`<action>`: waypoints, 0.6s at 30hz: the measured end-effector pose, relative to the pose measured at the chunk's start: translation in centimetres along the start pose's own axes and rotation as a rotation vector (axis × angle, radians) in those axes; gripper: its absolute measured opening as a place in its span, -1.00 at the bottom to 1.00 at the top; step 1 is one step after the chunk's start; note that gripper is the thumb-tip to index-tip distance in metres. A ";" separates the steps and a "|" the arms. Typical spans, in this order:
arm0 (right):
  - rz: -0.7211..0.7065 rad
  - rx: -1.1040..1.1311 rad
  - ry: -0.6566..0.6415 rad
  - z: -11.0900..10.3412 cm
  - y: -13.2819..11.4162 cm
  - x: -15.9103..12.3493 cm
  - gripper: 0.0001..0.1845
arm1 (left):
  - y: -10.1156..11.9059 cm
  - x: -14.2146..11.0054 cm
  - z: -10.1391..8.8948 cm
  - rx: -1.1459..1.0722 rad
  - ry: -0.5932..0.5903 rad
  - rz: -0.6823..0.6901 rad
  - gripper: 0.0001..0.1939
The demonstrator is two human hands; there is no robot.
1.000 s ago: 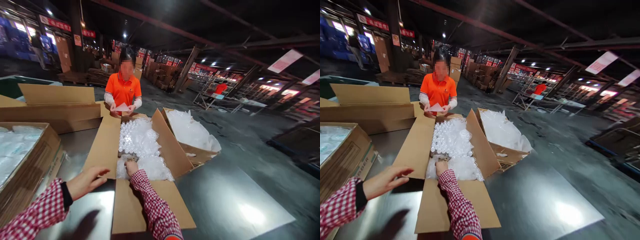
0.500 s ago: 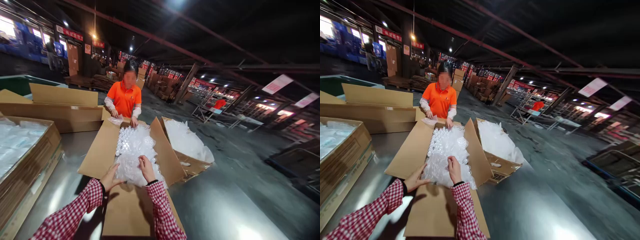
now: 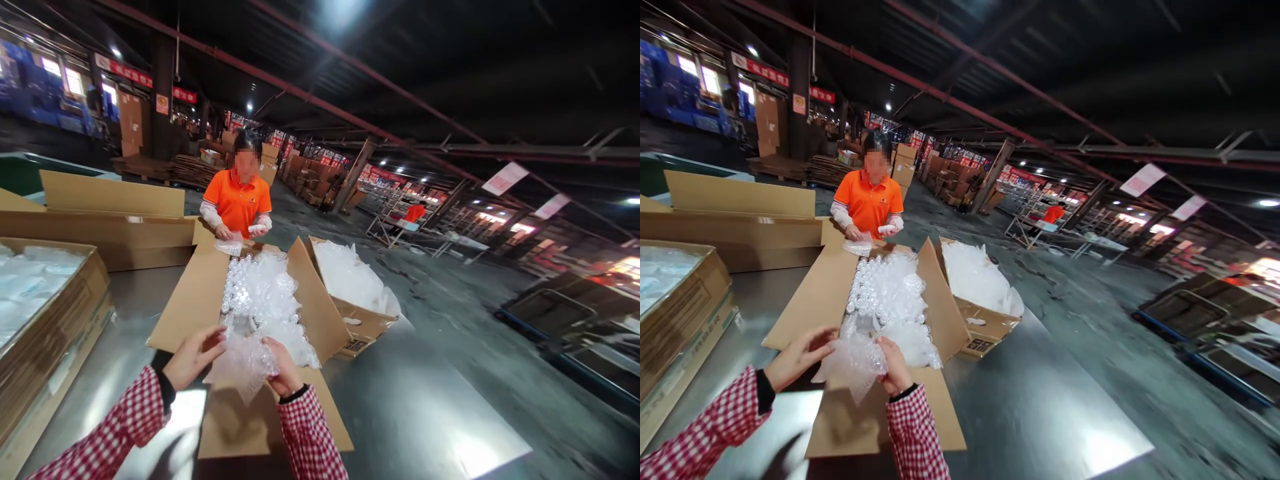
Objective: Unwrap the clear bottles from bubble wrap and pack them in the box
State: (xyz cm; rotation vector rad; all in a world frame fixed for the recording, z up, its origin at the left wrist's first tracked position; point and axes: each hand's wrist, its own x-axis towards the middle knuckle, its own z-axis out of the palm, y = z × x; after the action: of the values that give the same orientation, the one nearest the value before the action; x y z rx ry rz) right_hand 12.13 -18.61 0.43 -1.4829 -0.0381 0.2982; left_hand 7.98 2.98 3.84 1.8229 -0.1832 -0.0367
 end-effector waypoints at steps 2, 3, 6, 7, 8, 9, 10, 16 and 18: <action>0.080 0.048 -0.069 -0.2 -0.1 -0.8 -0.42 | 0.4 -0.5 -0.8 -0.061 -0.053 -0.036 -0.58; 0.111 0.072 -0.125 -0.3 -0.1 -1.2 -0.36 | 0.5 -0.8 -1.1 -0.061 -0.030 -0.037 -0.57; 0.108 0.106 -0.277 -0.3 -0.4 -2.5 -0.35 | 0.5 -1.6 -1.8 -0.042 0.006 -0.046 -0.56; 0.084 0.103 -0.298 -0.1 -0.6 -2.8 -0.43 | 0.3 -1.8 -2.1 -0.022 -0.023 -0.050 -0.56; 0.054 0.081 -0.300 0.2 -0.6 -3.1 -0.53 | 0.0 -2.0 -2.4 0.004 -0.060 -0.054 -0.55; 0.025 0.040 -0.290 0.6 -0.7 -3.4 -0.61 | -0.1 -2.3 -2.6 0.036 -0.080 -0.056 -0.55; 0.004 -0.009 -0.281 1.2 -0.7 -3.6 -0.67 | -0.2 -2.7 -2.8 0.080 -0.056 -0.049 -0.56; -0.291 -0.400 -0.166 5.9 0.5 -4.7 -0.63 | 1.5 -5.5 -1.8 0.290 0.281 -0.116 -0.24; -0.400 -0.496 -0.211 7.1 1.2 -4.8 -0.61 | 1.5 -5.9 -1.5 0.300 0.251 -0.133 -0.16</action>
State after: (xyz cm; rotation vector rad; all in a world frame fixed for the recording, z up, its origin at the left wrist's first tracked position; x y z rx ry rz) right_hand 5.81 -12.68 0.63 -1.8830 -0.6078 0.1198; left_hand 2.21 4.91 5.22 2.1167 0.1170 0.1321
